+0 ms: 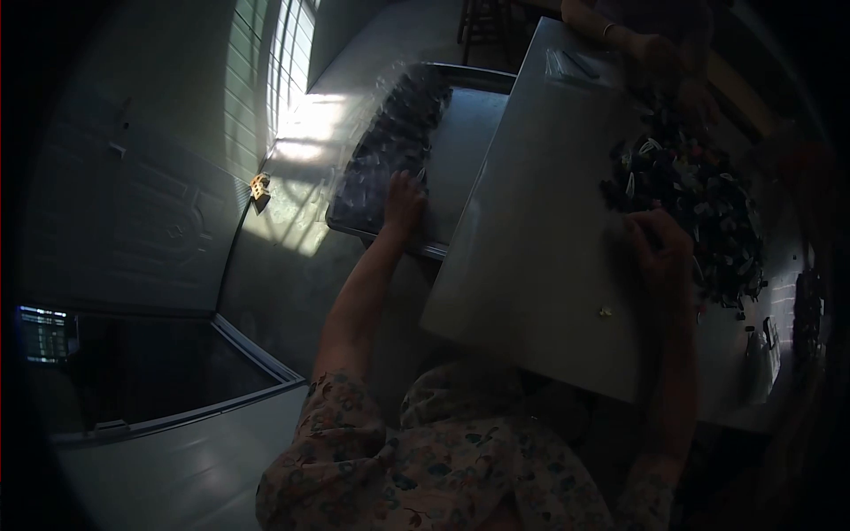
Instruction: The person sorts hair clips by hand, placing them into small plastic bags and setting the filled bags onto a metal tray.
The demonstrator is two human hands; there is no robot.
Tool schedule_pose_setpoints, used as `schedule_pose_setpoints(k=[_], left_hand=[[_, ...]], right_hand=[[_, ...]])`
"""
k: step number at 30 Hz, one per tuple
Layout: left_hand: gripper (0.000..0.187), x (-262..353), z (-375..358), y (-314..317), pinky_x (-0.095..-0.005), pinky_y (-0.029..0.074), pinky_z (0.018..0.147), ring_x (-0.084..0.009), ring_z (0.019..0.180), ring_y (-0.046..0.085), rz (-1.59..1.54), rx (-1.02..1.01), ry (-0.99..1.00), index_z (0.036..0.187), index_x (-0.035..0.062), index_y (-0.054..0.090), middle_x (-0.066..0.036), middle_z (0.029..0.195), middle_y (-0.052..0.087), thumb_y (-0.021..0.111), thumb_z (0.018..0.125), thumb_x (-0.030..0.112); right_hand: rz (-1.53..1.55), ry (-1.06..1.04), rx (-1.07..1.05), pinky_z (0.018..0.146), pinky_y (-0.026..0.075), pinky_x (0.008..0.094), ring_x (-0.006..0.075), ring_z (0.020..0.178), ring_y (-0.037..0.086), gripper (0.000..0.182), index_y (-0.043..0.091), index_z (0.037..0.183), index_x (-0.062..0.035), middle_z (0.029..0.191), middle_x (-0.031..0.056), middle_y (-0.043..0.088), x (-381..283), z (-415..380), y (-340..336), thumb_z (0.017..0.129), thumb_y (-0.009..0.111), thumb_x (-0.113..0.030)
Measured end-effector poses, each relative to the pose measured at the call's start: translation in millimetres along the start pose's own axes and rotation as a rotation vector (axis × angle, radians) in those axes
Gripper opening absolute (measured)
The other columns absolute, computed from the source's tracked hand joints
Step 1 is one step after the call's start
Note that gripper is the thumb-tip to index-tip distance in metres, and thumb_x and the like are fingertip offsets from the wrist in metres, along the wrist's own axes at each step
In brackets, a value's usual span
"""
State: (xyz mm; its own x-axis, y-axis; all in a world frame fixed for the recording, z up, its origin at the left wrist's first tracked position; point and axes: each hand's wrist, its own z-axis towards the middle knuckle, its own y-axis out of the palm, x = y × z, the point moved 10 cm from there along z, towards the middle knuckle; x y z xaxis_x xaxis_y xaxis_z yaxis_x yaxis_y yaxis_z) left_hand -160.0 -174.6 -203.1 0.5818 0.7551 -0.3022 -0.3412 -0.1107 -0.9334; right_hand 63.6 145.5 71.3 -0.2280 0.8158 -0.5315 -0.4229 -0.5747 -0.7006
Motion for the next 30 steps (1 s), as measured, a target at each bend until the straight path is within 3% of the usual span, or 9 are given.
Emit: schedule_pose_setpoints(k=[2, 6, 10, 13, 16, 19, 22, 23, 30], left_hand=[[0.014, -4, -4, -39, -0.0511, 0.033, 0.109, -0.034, 0.127, 0.046, -0.047, 0.313, 0.016, 0.086, 0.0115, 0.072, -0.012, 0.117, 0.063, 0.062, 0.08, 0.02], [0.015, -23, 16, -99, -0.0486, 0.037, 0.105, -0.0336, 0.122, 0.05, -0.295, 0.361, -0.072, 0.091, 0.0098, 0.072, -0.011, 0.116, 0.064, 0.065, 0.08, 0.018], [0.019, -27, 57, -198, -0.0389, 0.05, 0.089, -0.0319, 0.1, 0.063, -0.828, 0.473, -0.133, 0.103, 0.0027, 0.07, -0.014, 0.104, 0.068, 0.065, 0.088, 0.013], [0.022, 16, 86, -253, -0.0292, 0.05, 0.083, -0.0169, 0.091, 0.065, -1.298, 0.255, -0.125, 0.11, 0.0013, 0.069, -0.011, 0.104, 0.07, 0.065, 0.091, 0.013], [0.025, 85, 106, -303, -0.0287, 0.051, 0.082, -0.0134, 0.092, 0.064, -1.652, 0.191, -0.008, 0.113, 0.0004, 0.069, -0.008, 0.103, 0.071, 0.064, 0.092, 0.013], [0.026, 137, 126, -297, -0.0277, 0.051, 0.081, -0.0122, 0.09, 0.064, -1.771, 0.18, -0.058, 0.113, -0.0005, 0.069, -0.007, 0.103, 0.071, 0.065, 0.092, 0.014], [0.021, 160, 127, -283, -0.0295, 0.053, 0.079, -0.0168, 0.09, 0.067, -1.591, 0.385, -0.046, 0.108, 0.0009, 0.071, -0.009, 0.101, 0.071, 0.064, 0.091, 0.012], [0.02, 159, 119, -287, -0.0305, 0.053, 0.079, -0.0186, 0.09, 0.068, -1.45, 0.509, -0.028, 0.106, 0.0012, 0.071, -0.01, 0.1, 0.072, 0.063, 0.091, 0.011], [0.017, 160, 120, -272, -0.0323, 0.055, 0.078, -0.0217, 0.09, 0.069, -1.452, 0.408, -0.027, 0.103, 0.002, 0.072, -0.012, 0.1, 0.072, 0.063, 0.09, 0.01]], right_hand=[[-0.019, -0.023, 0.007, 0.082, 0.05, 0.0331, 0.0245, 0.078, 0.066, 0.006, 0.068, 0.092, -0.0005, 0.083, 0.0112, 0.066, -1, 1, 0, 0.087, 0.066, -0.003], [-0.01, -0.006, 0.012, 0.089, 0.05, 0.0352, 0.0248, 0.078, 0.066, 0.007, 0.069, 0.093, -0.0022, 0.086, 0.0108, 0.068, -2, 0, 0, 0.087, 0.068, -0.006], [-0.033, -0.038, 0.004, 0.079, 0.053, 0.036, 0.0261, 0.079, 0.067, 0.01, 0.071, 0.093, -0.006, 0.09, 0.0093, 0.07, -2, -3, 0, 0.087, 0.069, -0.013], [-0.028, 0.048, 0.031, 0.075, 0.053, 0.0365, 0.0261, 0.08, 0.067, 0.011, 0.071, 0.092, -0.0069, 0.091, 0.0094, 0.07, 9, -2, -10, 0.087, 0.069, -0.016], [-0.032, 0.044, 0.103, 0.073, 0.053, 0.0369, 0.0263, 0.078, 0.067, 0.012, 0.071, 0.092, -0.0066, 0.088, 0.0096, 0.07, 10, -4, -27, 0.086, 0.069, -0.017], [0.129, 0.173, 0.187, 0.072, 0.053, 0.0355, 0.0255, 0.078, 0.068, 0.014, 0.072, 0.093, -0.0055, 0.086, 0.0104, 0.07, 25, -7, -59, 0.086, 0.069, -0.017], [0.09, 0.166, 0.309, 0.072, 0.054, 0.0341, 0.0236, 0.079, 0.07, 0.018, 0.073, 0.097, -0.0047, 0.087, 0.0108, 0.072, 33, -21, -115, 0.087, 0.068, -0.019], [0.037, 0.272, 0.268, 0.072, 0.054, 0.0336, 0.0227, 0.08, 0.07, 0.02, 0.073, 0.099, -0.0048, 0.088, 0.0109, 0.072, 45, -32, -133, 0.088, 0.068, -0.02], [-0.568, 0.706, 0.252, 0.083, 0.054, 0.0374, 0.0281, 0.093, 0.07, 0.03, 0.072, 0.109, -0.0056, 0.103, 0.0145, 0.072, 179, -182, -305, 0.092, 0.062, -0.029]])
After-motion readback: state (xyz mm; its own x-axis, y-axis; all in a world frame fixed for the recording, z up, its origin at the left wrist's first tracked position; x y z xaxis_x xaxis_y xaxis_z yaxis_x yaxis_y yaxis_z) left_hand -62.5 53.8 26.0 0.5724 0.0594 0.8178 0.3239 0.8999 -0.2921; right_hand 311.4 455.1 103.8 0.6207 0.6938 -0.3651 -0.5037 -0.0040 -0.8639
